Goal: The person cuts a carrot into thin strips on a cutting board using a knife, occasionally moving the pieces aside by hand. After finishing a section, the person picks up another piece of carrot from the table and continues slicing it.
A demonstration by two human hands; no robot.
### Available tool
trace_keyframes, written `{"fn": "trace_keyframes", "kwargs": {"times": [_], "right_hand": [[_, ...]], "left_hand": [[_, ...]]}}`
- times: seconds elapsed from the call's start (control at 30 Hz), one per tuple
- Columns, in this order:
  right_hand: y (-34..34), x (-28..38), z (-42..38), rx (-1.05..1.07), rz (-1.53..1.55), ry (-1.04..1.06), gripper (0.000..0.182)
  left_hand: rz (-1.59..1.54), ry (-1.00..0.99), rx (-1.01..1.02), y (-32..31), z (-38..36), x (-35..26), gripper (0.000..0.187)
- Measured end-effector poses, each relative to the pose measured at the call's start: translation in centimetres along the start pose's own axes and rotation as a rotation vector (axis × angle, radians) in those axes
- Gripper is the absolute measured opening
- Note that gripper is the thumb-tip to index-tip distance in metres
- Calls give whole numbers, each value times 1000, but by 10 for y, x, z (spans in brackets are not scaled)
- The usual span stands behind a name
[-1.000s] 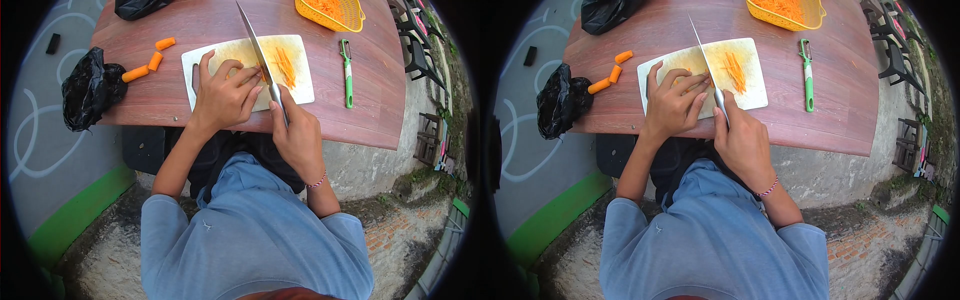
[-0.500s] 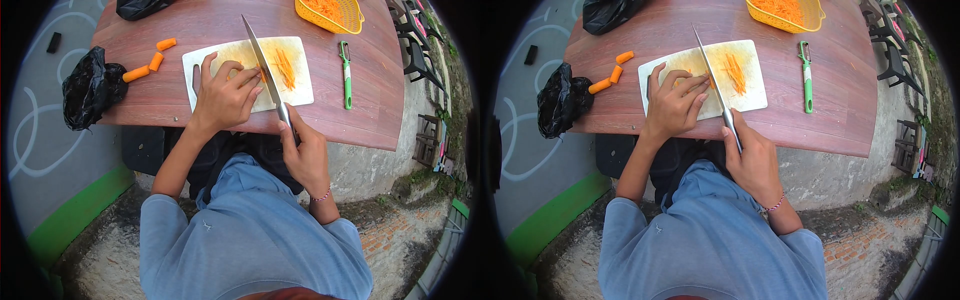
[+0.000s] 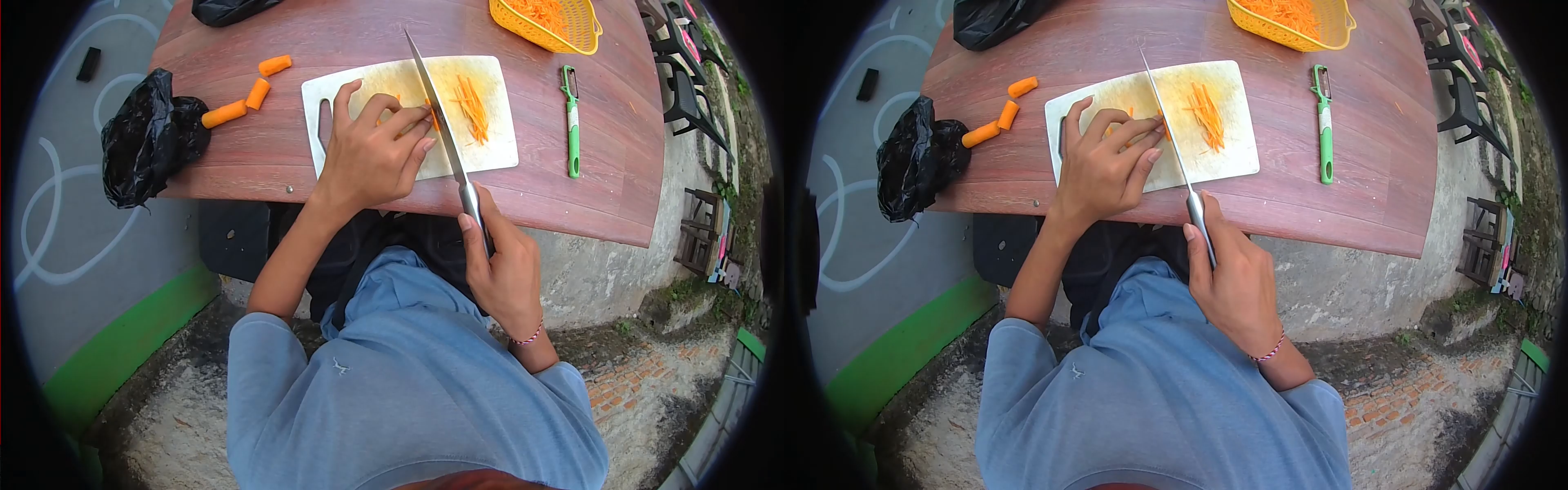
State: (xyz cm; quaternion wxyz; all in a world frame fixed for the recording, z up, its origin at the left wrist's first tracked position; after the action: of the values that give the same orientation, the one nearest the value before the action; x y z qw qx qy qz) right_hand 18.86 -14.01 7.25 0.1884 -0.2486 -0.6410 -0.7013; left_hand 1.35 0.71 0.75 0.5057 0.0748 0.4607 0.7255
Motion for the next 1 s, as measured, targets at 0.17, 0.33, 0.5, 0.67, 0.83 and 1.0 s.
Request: {"fn": "trace_keyframes", "kwargs": {"times": [0.17,0.33,0.5,0.67,0.83,1.0], "right_hand": [[-15,3,14,-15,-80,13,39],[-24,4,50,-45,-122,49,39],[-21,2,60,4,-95,25,36],[-6,-2,45,17,-11,-19,33],[2,-5,42,-6,-35,-40,34],[-2,0,33,4,35,4,35]], "left_hand": [[1,-11,6,-1,0,0,26],[-10,-3,6,1,0,0,26],[-4,-2,-4,0,0,-1,26],[-1,31,32,3,-1,-3,24],[8,-4,-10,0,0,-2,25],[19,-3,-1,1,0,-2,25]]}}
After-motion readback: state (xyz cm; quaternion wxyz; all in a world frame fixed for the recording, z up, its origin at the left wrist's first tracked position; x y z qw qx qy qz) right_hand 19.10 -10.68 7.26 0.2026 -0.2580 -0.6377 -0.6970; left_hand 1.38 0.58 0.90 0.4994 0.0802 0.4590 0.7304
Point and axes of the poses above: each hand's wrist, its own z-axis towards the middle knuckle, its own y-axis out of the back of the hand, x = y × z, the point moved 1 cm from there along z, towards the middle knuckle, and after that the axes turned 8 degrees about -z, right-handed, at the moved point
